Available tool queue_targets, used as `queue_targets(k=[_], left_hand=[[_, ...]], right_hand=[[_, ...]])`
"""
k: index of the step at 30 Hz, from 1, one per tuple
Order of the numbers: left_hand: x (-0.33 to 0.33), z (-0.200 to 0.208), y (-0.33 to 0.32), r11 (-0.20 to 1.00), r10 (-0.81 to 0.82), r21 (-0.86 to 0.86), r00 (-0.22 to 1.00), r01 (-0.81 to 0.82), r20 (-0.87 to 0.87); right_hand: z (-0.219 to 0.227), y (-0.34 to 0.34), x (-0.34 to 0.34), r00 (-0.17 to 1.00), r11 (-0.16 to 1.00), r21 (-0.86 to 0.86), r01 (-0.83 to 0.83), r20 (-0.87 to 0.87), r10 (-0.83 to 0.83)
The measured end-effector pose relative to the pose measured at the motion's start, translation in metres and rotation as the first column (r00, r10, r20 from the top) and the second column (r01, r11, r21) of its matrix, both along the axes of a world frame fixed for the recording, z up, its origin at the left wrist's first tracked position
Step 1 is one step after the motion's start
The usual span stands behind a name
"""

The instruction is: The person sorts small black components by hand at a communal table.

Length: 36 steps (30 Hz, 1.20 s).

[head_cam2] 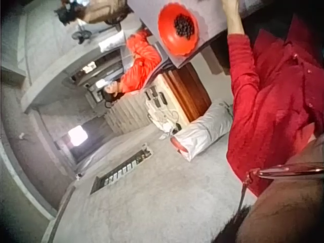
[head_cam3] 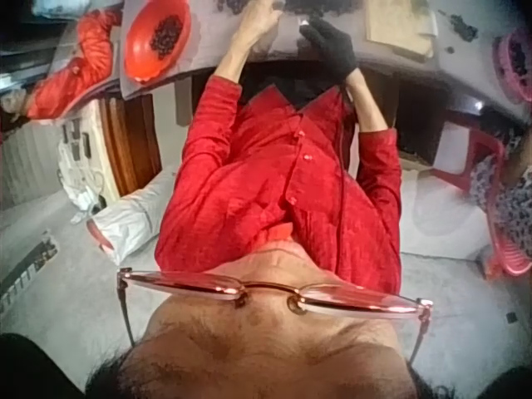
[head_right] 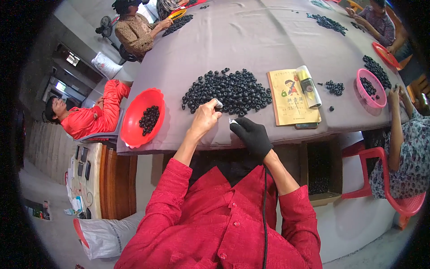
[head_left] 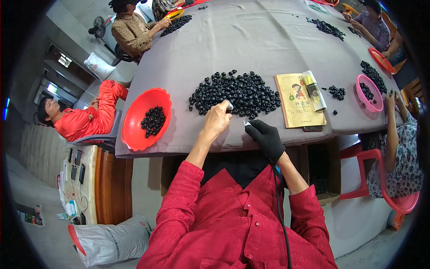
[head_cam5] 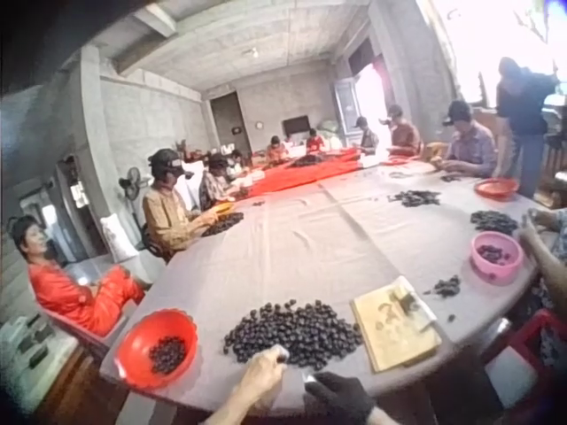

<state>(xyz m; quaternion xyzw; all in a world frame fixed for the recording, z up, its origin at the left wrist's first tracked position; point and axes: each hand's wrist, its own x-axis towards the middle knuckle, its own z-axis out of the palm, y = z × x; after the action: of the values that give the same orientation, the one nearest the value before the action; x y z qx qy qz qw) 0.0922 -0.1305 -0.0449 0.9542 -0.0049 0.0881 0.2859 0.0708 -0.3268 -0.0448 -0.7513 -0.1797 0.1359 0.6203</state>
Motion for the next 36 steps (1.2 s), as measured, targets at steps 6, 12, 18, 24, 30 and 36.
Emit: queue_targets(k=[6,12,18,24,30,36], left_hand=[[-0.011,-0.026,0.000,0.997,-0.054,0.069,0.980,0.041,0.191],[-0.025,-0.017,-0.008,0.998,-0.060,0.039,0.979,0.053,0.193],[-0.026,-0.015,-0.014,0.985,-0.171,0.037,0.965,0.167,0.199],[-0.022,-0.017,-0.016,0.984,-0.177,-0.001,0.967,0.181,0.185],[-0.030,-0.017,-0.023,0.812,-0.130,-0.580,0.989,0.062,-0.076],[-0.034,-0.014,-0.039,0.339,-0.347,-0.935,0.938,0.101,-0.024]], right_hand=[[-0.001,0.001,-0.002,0.999,1.000,0.016,0.003,0.035,-0.004],[-0.008,0.000,0.001,0.996,1.000,0.029,0.012,0.093,-0.014],[-0.004,0.001,0.000,0.995,0.999,-0.030,0.019,0.097,-0.016],[-0.003,0.001,0.000,0.996,0.999,-0.041,0.032,0.086,-0.029],[0.004,0.002,-0.001,0.994,0.994,0.042,0.097,-0.058,-0.094],[-0.017,0.009,0.005,0.966,0.958,0.158,0.238,0.067,-0.251]])
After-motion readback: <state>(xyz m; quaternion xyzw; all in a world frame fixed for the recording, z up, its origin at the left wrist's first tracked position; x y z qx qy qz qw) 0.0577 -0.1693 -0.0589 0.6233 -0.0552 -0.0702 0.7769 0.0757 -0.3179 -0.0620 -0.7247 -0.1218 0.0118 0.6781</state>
